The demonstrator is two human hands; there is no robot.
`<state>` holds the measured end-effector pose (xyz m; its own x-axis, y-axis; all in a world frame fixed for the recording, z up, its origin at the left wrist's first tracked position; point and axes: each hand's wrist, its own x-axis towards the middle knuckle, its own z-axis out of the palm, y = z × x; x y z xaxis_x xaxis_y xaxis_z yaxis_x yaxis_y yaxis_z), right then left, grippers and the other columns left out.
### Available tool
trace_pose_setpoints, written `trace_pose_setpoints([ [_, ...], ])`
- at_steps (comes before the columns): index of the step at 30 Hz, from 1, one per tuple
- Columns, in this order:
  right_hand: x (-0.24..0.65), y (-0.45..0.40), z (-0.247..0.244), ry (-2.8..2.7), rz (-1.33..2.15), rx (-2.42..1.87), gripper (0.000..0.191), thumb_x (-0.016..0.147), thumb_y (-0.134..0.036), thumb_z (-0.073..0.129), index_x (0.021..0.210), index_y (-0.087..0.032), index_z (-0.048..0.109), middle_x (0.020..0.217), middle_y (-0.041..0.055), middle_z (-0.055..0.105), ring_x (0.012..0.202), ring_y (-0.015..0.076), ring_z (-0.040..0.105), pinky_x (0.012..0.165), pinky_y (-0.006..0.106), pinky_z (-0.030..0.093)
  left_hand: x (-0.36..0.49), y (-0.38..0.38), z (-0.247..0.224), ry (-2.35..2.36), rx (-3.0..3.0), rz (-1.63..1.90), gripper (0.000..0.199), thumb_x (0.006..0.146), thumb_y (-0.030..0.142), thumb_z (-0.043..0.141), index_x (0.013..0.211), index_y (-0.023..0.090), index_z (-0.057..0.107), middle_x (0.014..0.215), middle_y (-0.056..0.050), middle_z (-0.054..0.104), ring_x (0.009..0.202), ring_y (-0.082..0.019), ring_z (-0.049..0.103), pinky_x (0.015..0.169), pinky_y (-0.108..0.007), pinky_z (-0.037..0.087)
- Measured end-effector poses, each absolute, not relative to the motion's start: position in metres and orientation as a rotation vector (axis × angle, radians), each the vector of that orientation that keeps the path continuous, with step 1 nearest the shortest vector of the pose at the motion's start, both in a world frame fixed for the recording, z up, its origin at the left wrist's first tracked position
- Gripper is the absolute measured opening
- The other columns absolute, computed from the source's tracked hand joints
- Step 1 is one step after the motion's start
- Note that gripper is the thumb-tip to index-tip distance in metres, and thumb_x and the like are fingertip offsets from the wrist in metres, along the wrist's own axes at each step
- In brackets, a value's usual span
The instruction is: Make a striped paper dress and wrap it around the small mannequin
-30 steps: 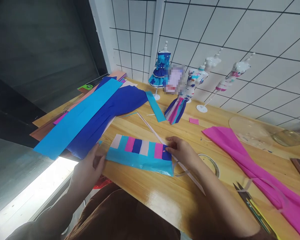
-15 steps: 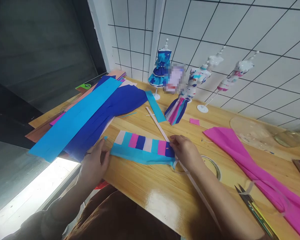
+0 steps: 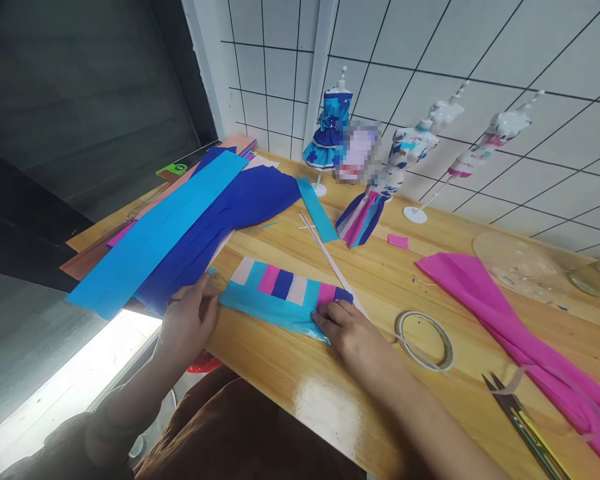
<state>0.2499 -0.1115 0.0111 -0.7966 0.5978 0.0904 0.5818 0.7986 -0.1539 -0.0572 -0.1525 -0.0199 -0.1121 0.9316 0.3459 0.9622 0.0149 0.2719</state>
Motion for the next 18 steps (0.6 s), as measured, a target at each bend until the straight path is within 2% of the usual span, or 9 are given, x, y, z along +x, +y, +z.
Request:
trace_pose_setpoints([
  [4, 0.255, -0.111, 0.006, -2.875, 0.173, -0.906, 0.038, 0.093, -0.01, 0.037, 0.125, -0.015, 0.058, 0.109, 0.0155, 0.059, 0.105, 0.0254, 0.053, 0.085, 0.042, 0.051, -0.059, -0.154, -0.022, -2.173, -2.046, -0.721, 0.042, 0.088, 0.022, 0.043, 0.127, 0.009, 0.049, 0.098, -0.014, 0.068, 0.091, -0.029, 0.061, 0.077, -0.04, 0.046],
  [11, 0.247, -0.113, 0.013, -2.845, 0.223, -0.995, 0.041, 0.093, -0.008, 0.035, 0.124, -0.02, 0.059, 0.103, 0.0131, 0.06, 0.098, 0.0237, 0.055, 0.081, 0.041, 0.052, -0.061, -0.156, -0.023, -2.247, -2.023, -0.837, 0.044, 0.086, 0.024, 0.047, 0.129, 0.012, 0.047, 0.088, -0.01, 0.067, 0.087, -0.028, 0.06, 0.075, -0.04, 0.046],
  [15, 0.247, -0.112, 0.017, -2.832, 0.278, -0.964, 0.04, 0.093, -0.01, 0.038, 0.124, -0.024, 0.06, 0.102, 0.0108, 0.062, 0.096, 0.0226, 0.057, 0.081, 0.039, 0.053, -0.063, -0.157, -0.023, -2.265, -2.037, -0.973, 0.045, 0.086, 0.024, 0.048, 0.129, 0.013, 0.046, 0.087, -0.008, 0.067, 0.092, -0.028, 0.058, 0.081, -0.042, 0.044],
  [18, 0.25, -0.112, 0.017, -2.839, 0.273, -0.969, 0.043, 0.092, -0.009, 0.037, 0.126, -0.024, 0.058, 0.107, 0.0108, 0.062, 0.1, 0.0233, 0.058, 0.083, 0.039, 0.053, -0.063, -0.156, -0.023, -2.301, -2.022, -1.036, 0.046, 0.085, 0.025, 0.049, 0.13, 0.015, 0.045, 0.086, -0.006, 0.068, 0.092, -0.028, 0.058, 0.084, -0.043, 0.043],
])
